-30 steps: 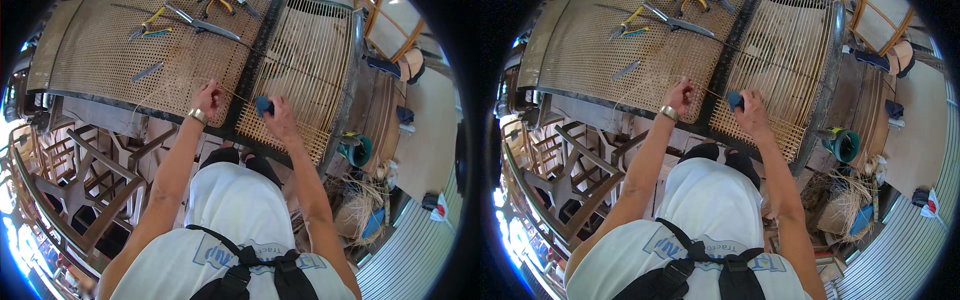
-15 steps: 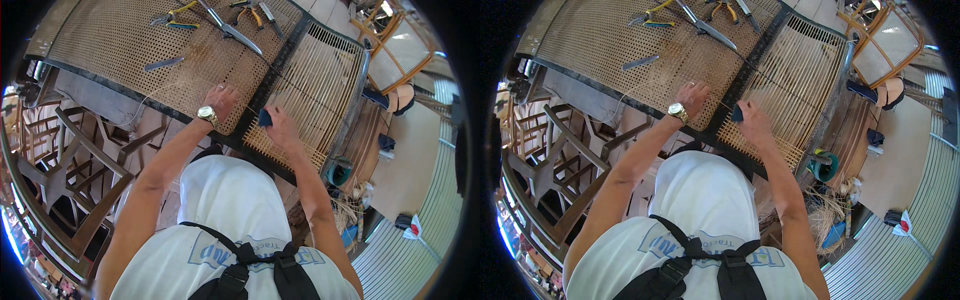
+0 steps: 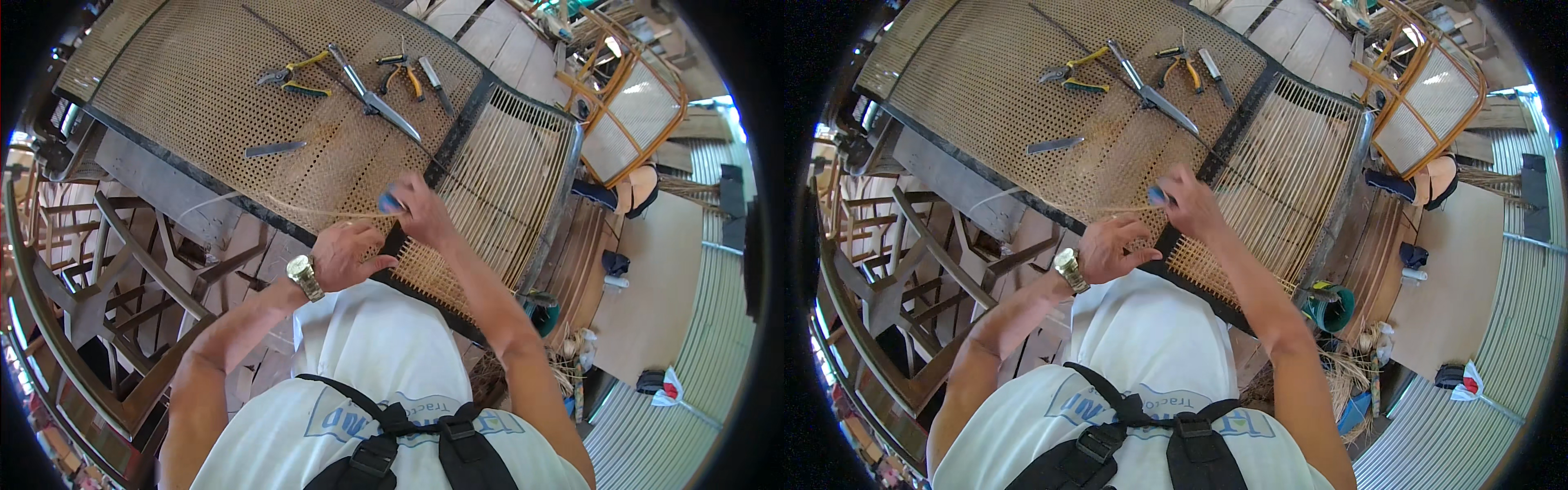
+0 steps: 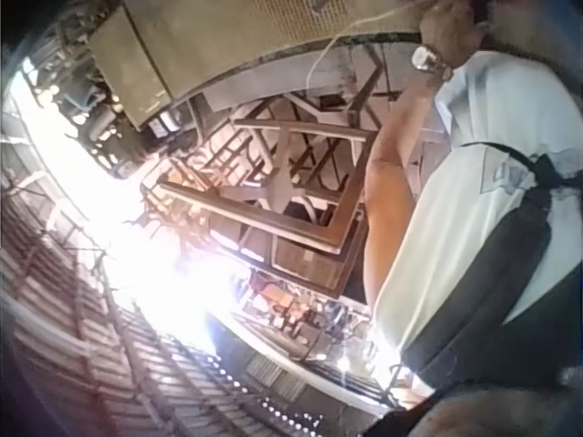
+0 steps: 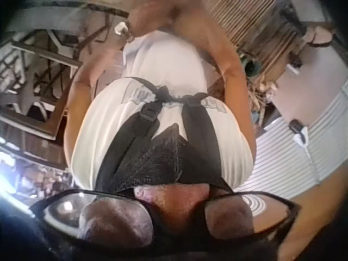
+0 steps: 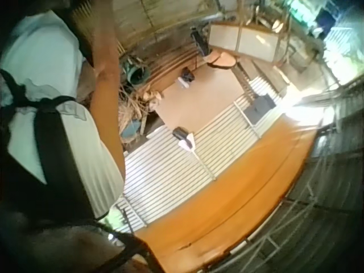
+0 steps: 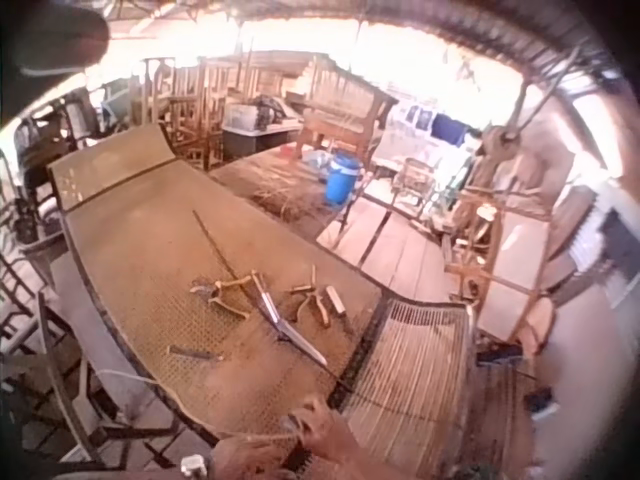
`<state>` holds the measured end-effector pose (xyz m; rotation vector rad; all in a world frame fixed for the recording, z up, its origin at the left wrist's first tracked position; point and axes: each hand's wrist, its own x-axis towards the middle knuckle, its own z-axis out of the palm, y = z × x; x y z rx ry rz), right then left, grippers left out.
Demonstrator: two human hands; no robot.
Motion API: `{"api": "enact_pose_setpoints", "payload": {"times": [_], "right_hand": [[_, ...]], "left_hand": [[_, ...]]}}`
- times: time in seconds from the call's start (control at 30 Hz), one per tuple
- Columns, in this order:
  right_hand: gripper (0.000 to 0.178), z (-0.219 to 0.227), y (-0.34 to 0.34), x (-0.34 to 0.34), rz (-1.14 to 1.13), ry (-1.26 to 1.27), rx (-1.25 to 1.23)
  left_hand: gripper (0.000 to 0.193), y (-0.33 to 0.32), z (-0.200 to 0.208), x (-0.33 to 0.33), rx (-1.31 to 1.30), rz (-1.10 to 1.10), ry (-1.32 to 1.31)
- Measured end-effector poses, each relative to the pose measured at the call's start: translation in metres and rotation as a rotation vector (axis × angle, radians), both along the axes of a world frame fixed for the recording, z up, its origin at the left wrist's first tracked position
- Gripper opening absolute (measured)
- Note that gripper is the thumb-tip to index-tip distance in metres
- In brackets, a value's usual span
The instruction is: Weaving a rattan seat pattern onto a furniture frame using strips of material and hand tools.
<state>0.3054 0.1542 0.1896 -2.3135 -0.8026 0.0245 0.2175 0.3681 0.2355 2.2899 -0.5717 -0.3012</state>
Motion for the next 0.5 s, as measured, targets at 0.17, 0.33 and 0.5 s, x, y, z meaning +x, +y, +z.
{"api": "enact_pose_setpoints", "payload": {"times": [0.17,0.33,0.5], "right_hand": [[0.025,0.115,0.09,0.065,0.135,0.053,0.211],[0.025,0.15,0.069,0.079,0.001,0.4,0.506],[0.029,0.258,-0.06,0.07,-0.167,0.167,1.389]], "left_hand": [[0.038,-0.014,-0.028,0.047,-0.51,0.521,-0.243],[0.013,-0.019,0.006,0.097,-1.315,0.498,0.083],[0.025,0.024,-0.048,0.118,-0.477,0.9,-0.016]]}}
